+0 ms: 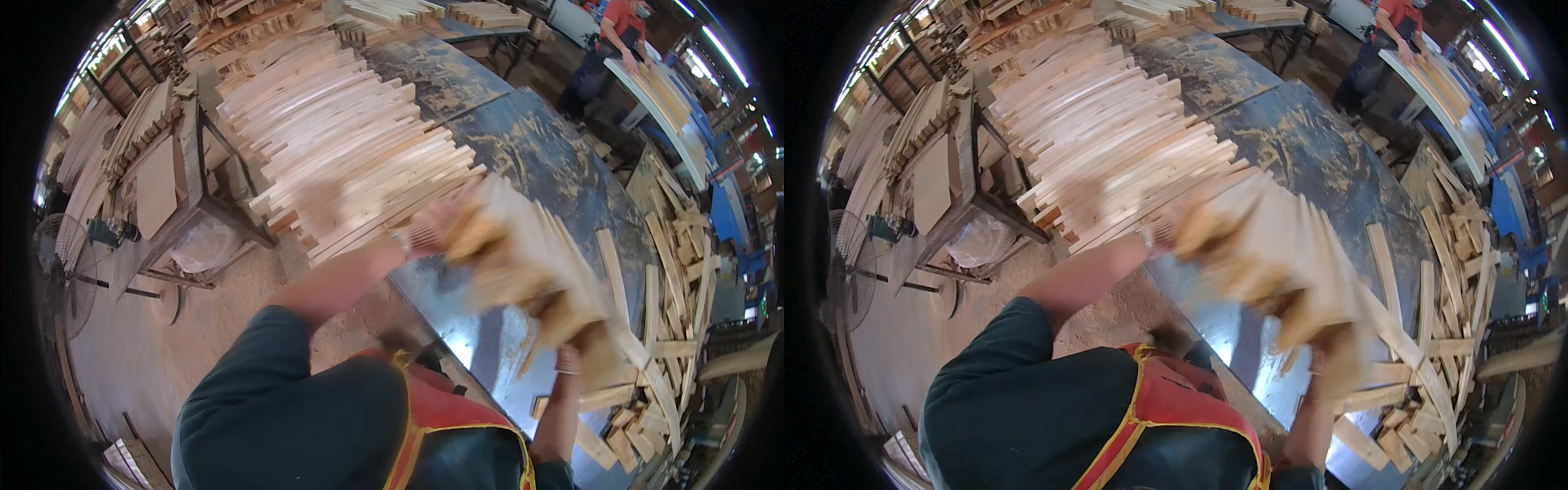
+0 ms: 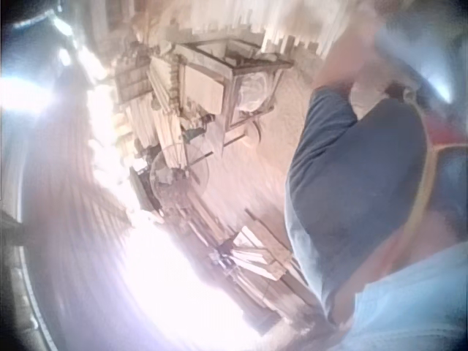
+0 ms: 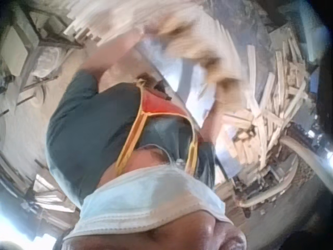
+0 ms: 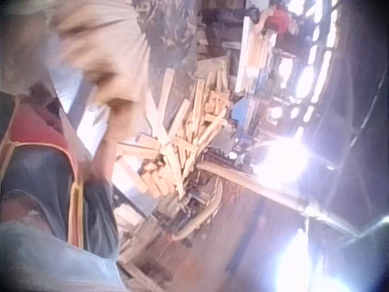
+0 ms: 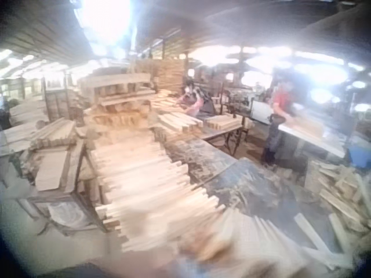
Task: The person picks up wooden planks from a pile on a metal table and stacks them neatly. The camera is extremely unstable, causing significant motion blur that obscures the details of the task.
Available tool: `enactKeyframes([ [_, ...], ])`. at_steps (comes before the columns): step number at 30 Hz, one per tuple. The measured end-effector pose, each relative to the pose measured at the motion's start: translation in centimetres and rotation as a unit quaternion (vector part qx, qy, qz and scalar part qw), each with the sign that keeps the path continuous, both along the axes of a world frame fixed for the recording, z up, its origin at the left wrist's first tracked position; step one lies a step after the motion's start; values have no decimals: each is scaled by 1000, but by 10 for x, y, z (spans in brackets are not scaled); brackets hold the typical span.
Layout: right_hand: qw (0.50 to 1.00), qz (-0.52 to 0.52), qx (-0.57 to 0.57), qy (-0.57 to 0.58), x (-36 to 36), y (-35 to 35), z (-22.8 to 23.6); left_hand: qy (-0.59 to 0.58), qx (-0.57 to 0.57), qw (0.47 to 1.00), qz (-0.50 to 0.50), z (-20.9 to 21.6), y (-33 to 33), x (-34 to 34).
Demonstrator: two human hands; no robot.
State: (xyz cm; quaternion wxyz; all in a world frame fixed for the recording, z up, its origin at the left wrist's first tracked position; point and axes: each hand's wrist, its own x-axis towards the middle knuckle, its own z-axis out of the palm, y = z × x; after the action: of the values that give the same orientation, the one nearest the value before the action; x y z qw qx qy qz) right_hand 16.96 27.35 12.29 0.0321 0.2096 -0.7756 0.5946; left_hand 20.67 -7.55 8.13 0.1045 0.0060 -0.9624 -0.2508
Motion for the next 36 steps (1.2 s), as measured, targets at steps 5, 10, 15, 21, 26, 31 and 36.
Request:
enactKeyframes([
  [5,963,142,226,-37,71,-31,-113,-101,-451,884,-74,-76,-64,81],
  [10,799,173,574,-49,88,-23,-177,-328,-406,840,-149,-56,-79,91],
  [15,915,19,29,-401,55,-20,-163,-112,-170,979,2,-43,-92,150],
  [21,881,177,-54,-435,67,-46,-157,-161,155,883,413,-86,-26,291],
  [26,938,80,337,11,-57,28,-162,-132,618,582,511,-142,-7,307],
  [31,725,32,684,76,-189,103,-162,-176,728,563,350,-157,-45,298],
  [36,752,51,656,32,-225,132,-129,-272,673,637,259,-66,-90,291],
])
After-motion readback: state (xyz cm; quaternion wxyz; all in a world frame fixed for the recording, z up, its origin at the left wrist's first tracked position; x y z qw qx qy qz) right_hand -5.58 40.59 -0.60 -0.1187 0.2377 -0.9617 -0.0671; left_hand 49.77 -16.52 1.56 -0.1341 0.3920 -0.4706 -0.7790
